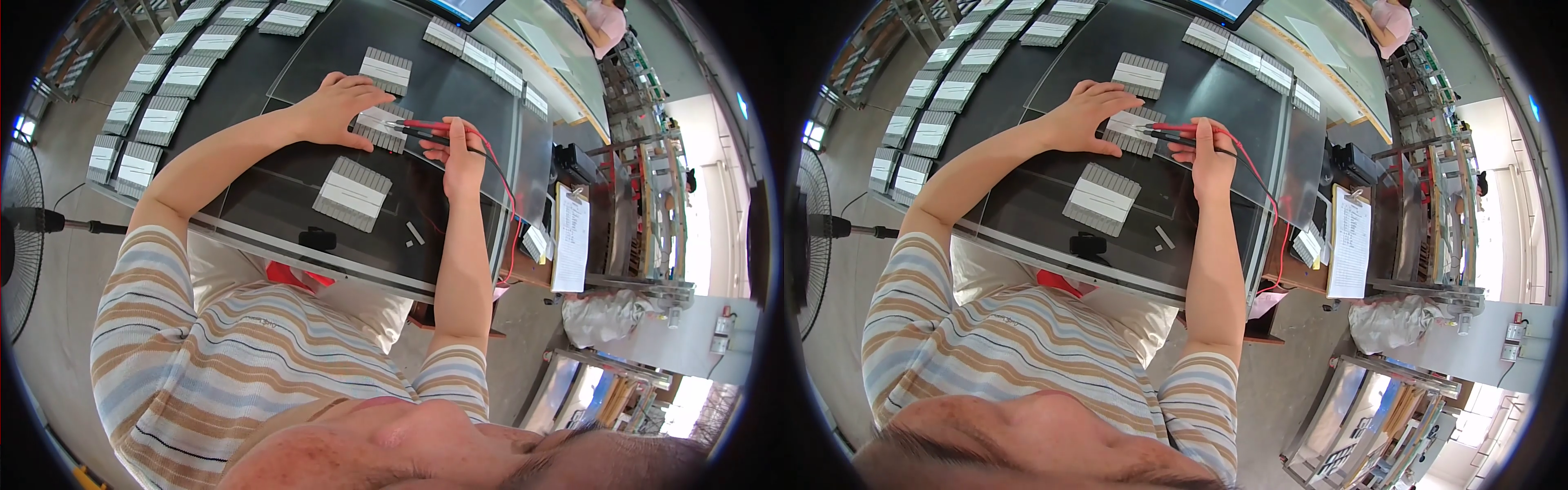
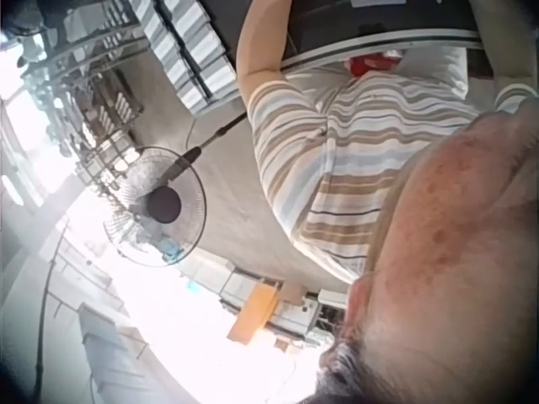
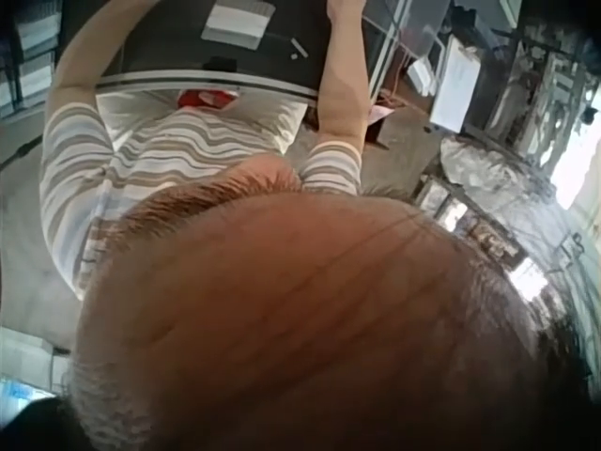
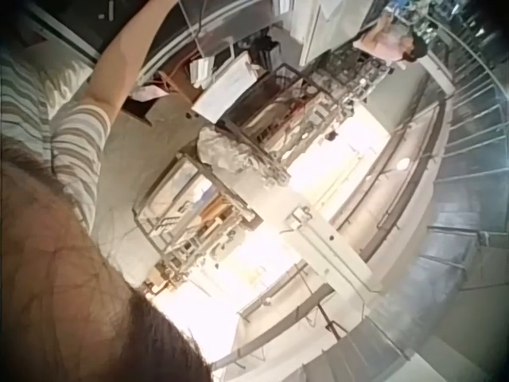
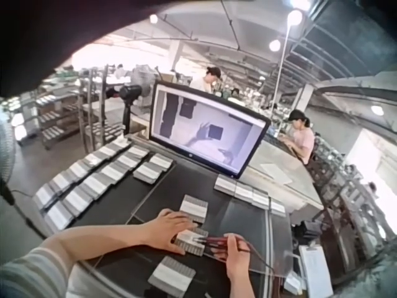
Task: Testing small electronic components using a multimeter probe at a factory workstation.
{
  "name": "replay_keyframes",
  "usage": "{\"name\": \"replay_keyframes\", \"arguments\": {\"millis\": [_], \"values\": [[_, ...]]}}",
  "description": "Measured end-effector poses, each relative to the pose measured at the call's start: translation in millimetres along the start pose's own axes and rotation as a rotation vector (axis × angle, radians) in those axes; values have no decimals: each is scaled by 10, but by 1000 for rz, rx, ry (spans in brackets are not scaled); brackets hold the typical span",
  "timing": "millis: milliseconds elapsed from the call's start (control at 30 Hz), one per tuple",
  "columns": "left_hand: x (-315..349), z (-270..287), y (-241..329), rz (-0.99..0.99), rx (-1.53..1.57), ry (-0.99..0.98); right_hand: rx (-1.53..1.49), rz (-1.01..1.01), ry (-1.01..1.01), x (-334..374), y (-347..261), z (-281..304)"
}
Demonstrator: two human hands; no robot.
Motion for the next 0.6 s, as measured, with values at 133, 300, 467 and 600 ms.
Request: {"name": "replay_keyframes", "arguments": {"millis": [133,300,467,600], "values": [[57,61,56,55,60,-35,-70,15,41,10,-5,36],[428,240,525,33,182,-238,-132,20,112,-7,-23,92],[646,202,595,-37,139,-208,-127,9,71,-10,-26,71],[370,248,385,-24,162,-75,-124,3,82,-5,-27,91]]}}
Point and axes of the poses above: each hand's wrist, its own x-axis away from the middle knuckle, its own z-axis out of the back of the hand, y = z × x, the point moved 2 cm from there along -x, towards the middle knuckle, and after that the axes turned 10 degrees about x, right-handed, at the moved point
